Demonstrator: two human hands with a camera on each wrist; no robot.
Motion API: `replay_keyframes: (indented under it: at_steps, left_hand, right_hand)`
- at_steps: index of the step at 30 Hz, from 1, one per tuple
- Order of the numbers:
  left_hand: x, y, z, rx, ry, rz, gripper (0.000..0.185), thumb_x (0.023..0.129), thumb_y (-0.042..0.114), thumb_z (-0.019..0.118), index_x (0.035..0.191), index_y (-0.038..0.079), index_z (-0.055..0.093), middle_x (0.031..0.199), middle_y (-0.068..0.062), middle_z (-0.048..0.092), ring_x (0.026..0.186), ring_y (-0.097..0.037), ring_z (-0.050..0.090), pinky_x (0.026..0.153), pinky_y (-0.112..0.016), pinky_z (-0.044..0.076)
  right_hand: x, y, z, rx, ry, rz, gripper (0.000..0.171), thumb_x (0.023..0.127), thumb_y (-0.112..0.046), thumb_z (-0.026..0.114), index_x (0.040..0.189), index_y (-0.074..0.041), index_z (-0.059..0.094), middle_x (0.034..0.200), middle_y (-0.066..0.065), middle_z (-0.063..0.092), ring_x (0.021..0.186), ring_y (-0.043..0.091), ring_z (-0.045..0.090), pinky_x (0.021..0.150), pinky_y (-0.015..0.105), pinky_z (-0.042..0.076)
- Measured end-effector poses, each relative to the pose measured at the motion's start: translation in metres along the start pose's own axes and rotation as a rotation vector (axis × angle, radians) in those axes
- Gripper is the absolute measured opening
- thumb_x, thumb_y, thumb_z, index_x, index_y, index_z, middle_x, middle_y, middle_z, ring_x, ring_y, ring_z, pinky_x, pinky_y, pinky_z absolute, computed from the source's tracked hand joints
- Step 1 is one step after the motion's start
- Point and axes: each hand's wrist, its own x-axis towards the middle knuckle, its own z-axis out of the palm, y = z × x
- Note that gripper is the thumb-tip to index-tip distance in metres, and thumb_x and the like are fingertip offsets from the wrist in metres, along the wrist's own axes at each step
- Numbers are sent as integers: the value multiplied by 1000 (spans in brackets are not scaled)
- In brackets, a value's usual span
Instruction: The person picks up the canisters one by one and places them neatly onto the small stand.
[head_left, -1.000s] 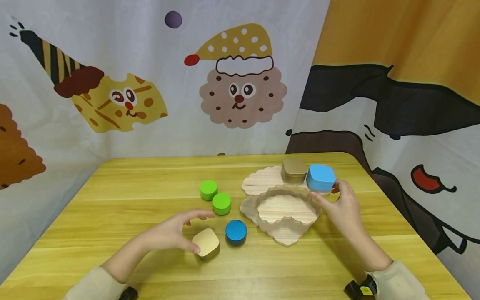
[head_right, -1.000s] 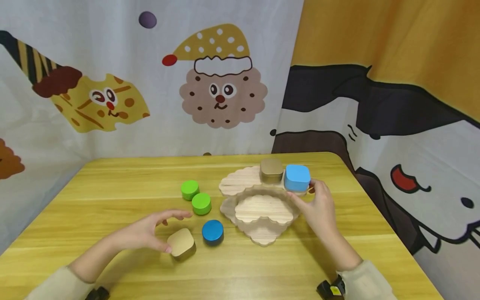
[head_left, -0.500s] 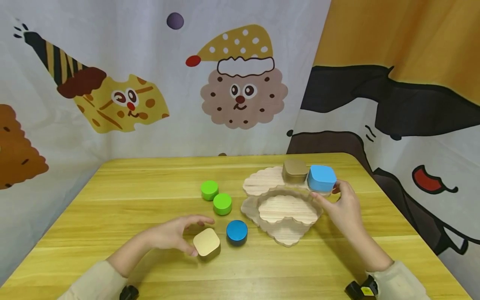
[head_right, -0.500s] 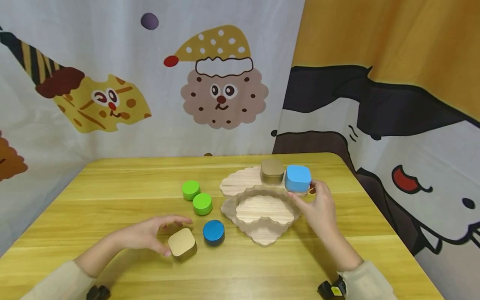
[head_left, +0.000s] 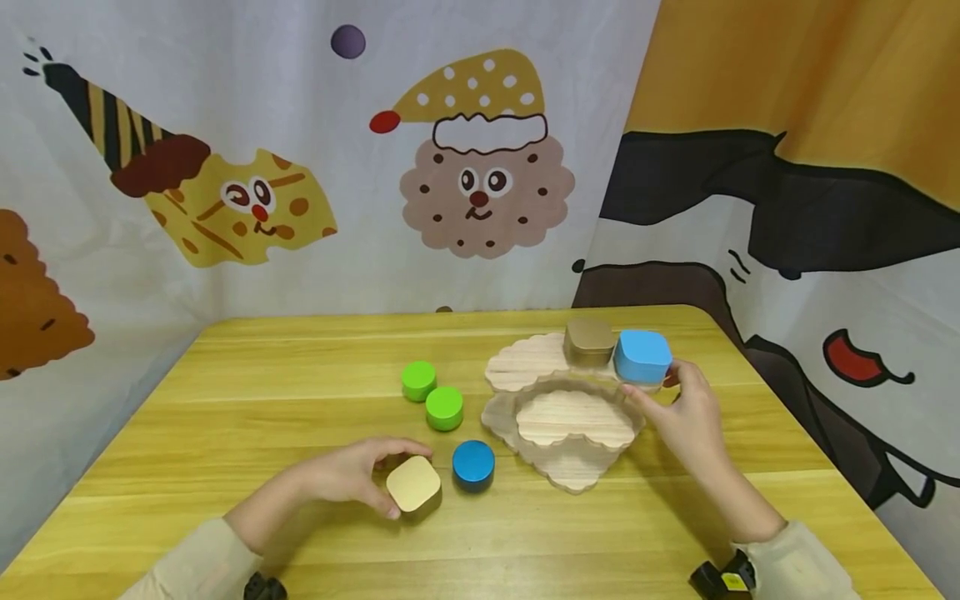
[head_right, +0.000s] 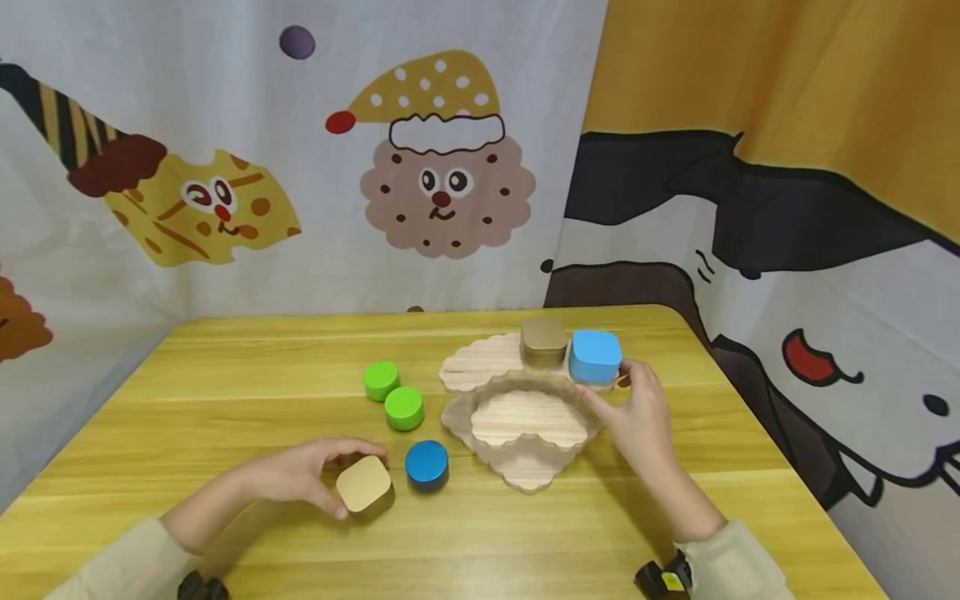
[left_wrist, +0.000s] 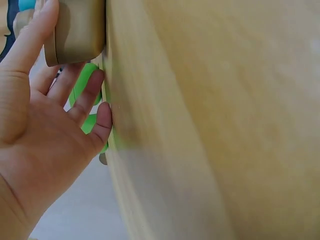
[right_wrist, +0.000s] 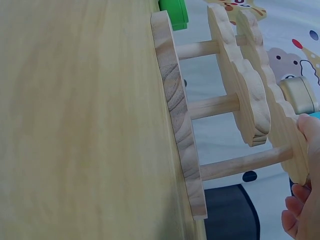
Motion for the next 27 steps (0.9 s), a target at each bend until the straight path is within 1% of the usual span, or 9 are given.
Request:
replay_keyframes:
  at_steps: [4,10,13,17,21,24,27]
  left_hand:
    - [0,-2,0,-2,13,12,75,69,18,85,136,12,52,134,-1,52,123,-29,42,99,-55,29]
    - [-1,-2,0,2,12,35,72,69,19,85,134,11,54,132,-1,54,120,-26,45,98,-53,30]
    - [-2,0,-1,-3,24,44,71,69,19,85,132,11,55,127,0,57,116,-25,47,96,-53,32]
    - [-3,1,-4,-7,43,70,69,69,19,85,131,10,55,119,2,59,110,-25,50,90,-49,34]
    - [-3,3,-6,-13,51,102,68,71,19,85,131,8,55,116,1,60,108,-23,50,84,-46,33]
    - [-4,5,-7,-13,67,110,69,70,21,85,131,8,55,116,1,60,107,-20,50,82,-44,34]
    - [-4,9,-7,6,99,113,69,69,23,85,131,9,56,116,3,60,107,-19,50,81,-41,35]
  right_hand:
    - [0,0,0,6,1,2,55,73,-19,84,110,9,55,94,19,54,87,30,48,70,38,35]
    - [-1,-1,0,1,-5,7,56,73,-20,84,110,9,55,95,18,54,87,29,48,69,37,36]
    - [0,-1,0,0,-6,7,56,73,-20,84,110,9,55,95,18,54,87,29,48,69,37,36]
    - [0,-1,1,-2,-2,7,55,73,-20,84,109,9,55,94,18,54,86,28,48,68,35,35]
    - [0,0,1,-3,2,6,55,72,-19,85,108,9,55,94,18,54,86,28,48,67,33,35]
    - [0,0,1,-3,4,2,55,72,-19,85,108,9,55,93,18,54,86,28,48,67,33,35]
    - [0,0,0,-1,4,1,55,73,-20,85,108,9,55,93,18,54,86,28,48,68,34,35]
